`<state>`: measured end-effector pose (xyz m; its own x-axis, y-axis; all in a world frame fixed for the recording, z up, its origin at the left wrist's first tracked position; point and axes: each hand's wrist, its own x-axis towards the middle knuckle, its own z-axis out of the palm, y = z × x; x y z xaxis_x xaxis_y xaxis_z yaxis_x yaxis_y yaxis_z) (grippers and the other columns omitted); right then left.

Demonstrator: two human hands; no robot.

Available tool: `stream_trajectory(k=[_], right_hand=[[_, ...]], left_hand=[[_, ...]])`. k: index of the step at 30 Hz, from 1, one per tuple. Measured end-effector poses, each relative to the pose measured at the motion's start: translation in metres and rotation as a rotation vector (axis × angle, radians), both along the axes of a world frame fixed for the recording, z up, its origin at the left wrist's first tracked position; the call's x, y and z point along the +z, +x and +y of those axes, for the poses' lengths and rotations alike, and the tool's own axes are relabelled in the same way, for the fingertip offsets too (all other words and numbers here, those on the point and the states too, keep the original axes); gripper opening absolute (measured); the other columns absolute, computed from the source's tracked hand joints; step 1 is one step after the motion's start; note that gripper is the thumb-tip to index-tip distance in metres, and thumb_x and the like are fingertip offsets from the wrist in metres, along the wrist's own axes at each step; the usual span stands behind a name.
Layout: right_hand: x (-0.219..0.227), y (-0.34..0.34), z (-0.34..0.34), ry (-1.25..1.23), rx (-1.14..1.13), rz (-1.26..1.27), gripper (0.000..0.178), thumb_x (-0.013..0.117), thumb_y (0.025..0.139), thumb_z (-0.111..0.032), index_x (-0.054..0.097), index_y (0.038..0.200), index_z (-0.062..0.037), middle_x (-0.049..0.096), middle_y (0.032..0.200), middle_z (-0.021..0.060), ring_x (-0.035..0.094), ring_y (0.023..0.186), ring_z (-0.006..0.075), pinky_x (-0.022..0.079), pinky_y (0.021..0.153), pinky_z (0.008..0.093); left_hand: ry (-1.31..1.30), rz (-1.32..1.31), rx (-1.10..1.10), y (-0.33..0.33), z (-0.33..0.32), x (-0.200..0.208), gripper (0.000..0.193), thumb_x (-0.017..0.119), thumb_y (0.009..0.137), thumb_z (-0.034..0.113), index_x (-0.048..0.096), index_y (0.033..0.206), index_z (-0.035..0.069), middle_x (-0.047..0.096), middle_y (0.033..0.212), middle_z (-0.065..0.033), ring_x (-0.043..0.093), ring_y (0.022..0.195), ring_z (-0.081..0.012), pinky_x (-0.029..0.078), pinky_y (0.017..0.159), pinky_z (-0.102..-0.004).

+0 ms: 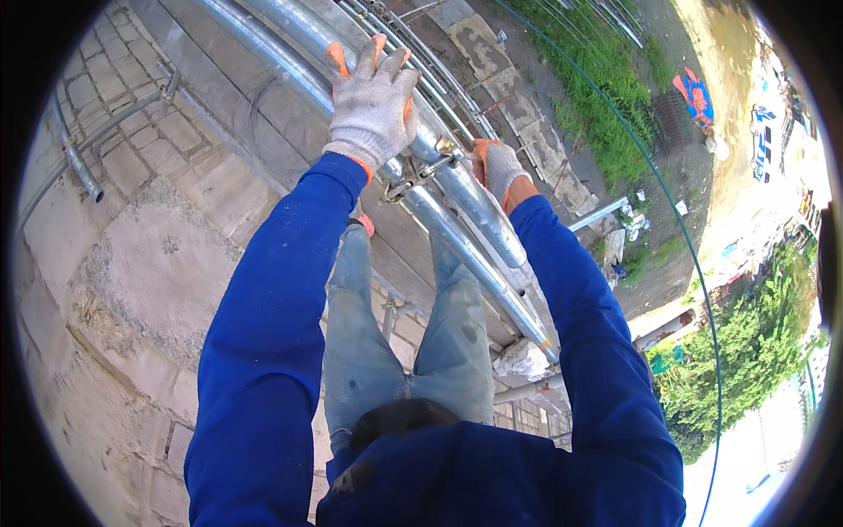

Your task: The person assembles a metal scaffolding structure against a brick wall. They position metal poles, attach them using metal clamps, and tighten the connections with a wrench. The person moves along the wooden planks of the scaffolding to reach different sections.

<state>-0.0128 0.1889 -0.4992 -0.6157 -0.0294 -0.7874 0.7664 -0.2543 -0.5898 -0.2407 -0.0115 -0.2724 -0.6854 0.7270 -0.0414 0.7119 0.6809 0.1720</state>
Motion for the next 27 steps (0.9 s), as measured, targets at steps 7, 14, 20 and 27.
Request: stream_trajectory(k=[7,14,20,27], right_hand=[[0.204,0.033,-0.001,0.406,0.172,-0.168,0.039,0.06,0.097,-0.011,0.059,0.136,-0.0051,0.065,0.095,0.0138,0.067,0.085,0.0285,0.054,0.076,0.0362],[0.376,-0.028,-0.007,0.992,1.047,0.354,0.046,0.061,0.094,-0.016,0.055,0.14,-0.0143,0.068,0.1,0.0147,0.07,0.07,0.0287,0.056,0.058,0.0379],[0.344,-0.167,-0.013,0.952,0.684,0.894,0.036,0.063,0.091,-0.012,0.063,0.127,-0.0147,0.072,0.089,0.0133,0.071,0.075,0.0307,0.057,0.065,0.0378],[0.123,-0.264,-0.077,1.028,0.333,0.585,0.026,0.062,0.095,-0.023,0.069,0.117,-0.0116,0.073,0.093,0.0131,0.072,0.08,0.0258,0.056,0.074,0.034]], left_hand=[[-0.047,-0.038,0.045,0.001,-0.02,0.0,0.039,0.068,0.077,0.017,0.067,0.116,0.017,0.057,0.142,-0.0038,0.038,0.144,-0.0319,0.016,0.116,-0.069],[0.016,-0.012,0.074,0.003,-0.022,-0.009,0.047,0.069,0.077,0.017,0.065,0.124,0.015,0.056,0.143,-0.0045,0.042,0.141,-0.0308,0.017,0.117,-0.0668],[0.078,0.017,0.116,0.002,-0.026,-0.012,0.063,0.071,0.076,0.02,0.056,0.137,0.013,0.051,0.148,-0.007,0.045,0.138,-0.0303,0.018,0.119,-0.064],[0.082,-0.006,0.169,0.005,-0.017,-0.013,0.072,0.069,0.079,0.023,0.046,0.146,0.008,0.043,0.153,-0.0115,0.038,0.143,-0.0327,0.023,0.118,-0.0622]])
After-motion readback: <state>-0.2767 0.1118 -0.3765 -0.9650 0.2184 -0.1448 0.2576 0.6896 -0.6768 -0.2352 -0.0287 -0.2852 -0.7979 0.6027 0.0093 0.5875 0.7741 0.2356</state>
